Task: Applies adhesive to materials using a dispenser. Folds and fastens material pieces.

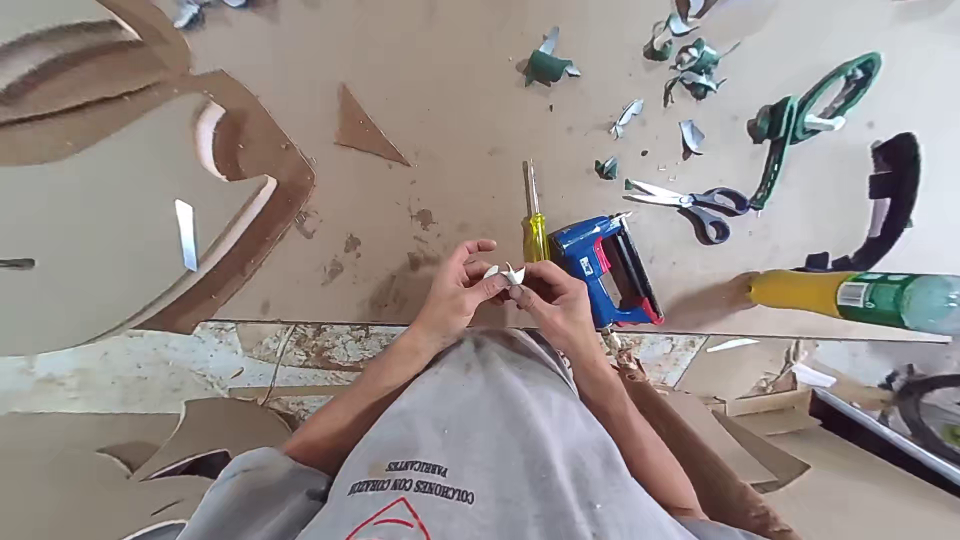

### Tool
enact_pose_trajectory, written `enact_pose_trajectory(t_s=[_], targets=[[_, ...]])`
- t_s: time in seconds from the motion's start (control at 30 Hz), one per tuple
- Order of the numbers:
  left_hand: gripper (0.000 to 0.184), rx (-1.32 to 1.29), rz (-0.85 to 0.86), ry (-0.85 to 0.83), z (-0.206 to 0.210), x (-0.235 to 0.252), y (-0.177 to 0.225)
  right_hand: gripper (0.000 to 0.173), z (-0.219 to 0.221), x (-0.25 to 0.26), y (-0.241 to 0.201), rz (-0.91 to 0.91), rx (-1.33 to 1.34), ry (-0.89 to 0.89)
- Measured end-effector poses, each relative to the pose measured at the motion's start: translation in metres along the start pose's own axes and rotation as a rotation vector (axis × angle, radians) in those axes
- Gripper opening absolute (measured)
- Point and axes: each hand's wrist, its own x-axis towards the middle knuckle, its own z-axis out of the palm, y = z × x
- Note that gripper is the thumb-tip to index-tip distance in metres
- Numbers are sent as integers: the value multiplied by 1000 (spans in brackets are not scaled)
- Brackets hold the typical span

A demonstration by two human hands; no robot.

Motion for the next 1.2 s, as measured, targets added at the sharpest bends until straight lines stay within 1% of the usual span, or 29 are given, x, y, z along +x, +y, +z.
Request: enact_pose_trajectory(t_s=[0.03,0.1,0.13,0.2,0.23,0.27,0.3,0.33,0.37,0.4,0.43,0.47,0.5,0.53,0.57,0.6,0.67,0.73,0.77,0.8,0.87,0.93,1.03,1.07,1.13,1.2], targets=[[52,48,-8,-4,-1,0,4,22,2,-1,-1,-37,47,3],[56,138,0,-9,-1,-2,10,23,3,-3,-2,-85,96,31],[57,141,16,-17,0,-3,11,28,2,-4,-3,-91,113,45],[56,75,56,-12,2,-5,12,50,-4,-6,-6,-72,137,35],[54,44,68,8,1,-5,12,53,-9,-7,-6,-53,140,57],[53,28,77,31,0,-5,13,40,-14,-9,-6,-36,128,126],[51,21,80,49,-2,-5,14,18,-19,-10,-5,-21,76,226],[50,18,77,57,-4,-5,15,16,-24,-11,-4,1,-29,301],[48,21,76,55,-5,-5,15,38,-30,-11,-2,28,-187,319],[47,26,78,51,-4,-6,15,54,-34,-11,-1,50,-320,298],[46,33,81,46,-2,-6,15,60,-35,-11,-2,66,-410,253],[47,44,89,32,1,-6,15,55,-33,-11,-5,60,-432,187],[50,58,101,14,5,-6,17,44,-29,-9,-11,39,-399,97],[53,76,107,0,9,-7,18,44,-23,-6,-17,9,-311,14],[55,89,109,-8,14,-8,20,53,-15,-5,-21,-31,-182,-24],[55,107,114,-13,16,-9,21,56,-7,-4,-23,-80,-57,-16],[53,184,148,1,18,-12,22,50,4,-5,-26,-160,66,59],[58,408,231,64,15,-18,24,42,5,-6,-29,-200,14,109],[59,556,291,108,15,-21,25,40,4,-7,-31,-209,-22,109],[58,647,343,138,16,-23,27,40,2,-8,-33,-208,-49,92],[55,655,370,126,20,-27,27,40,1,-10,-36,-166,-38,51],[57,616,373,119,22,-27,28,45,-1,-9,-37,-91,63,37],[66,649,401,66,20,-29,31,63,-5,-8,-38,-30,186,18],[69,672,406,35,21,-31,31,64,-6,-9,-40,-16,194,11],[74,691,407,-26,20,-32,31,62,-5,-9,-42,-6,190,-6],[78,696,383,-68,17,-32,34,63,-6,-8,-42,-47,170,-19]])
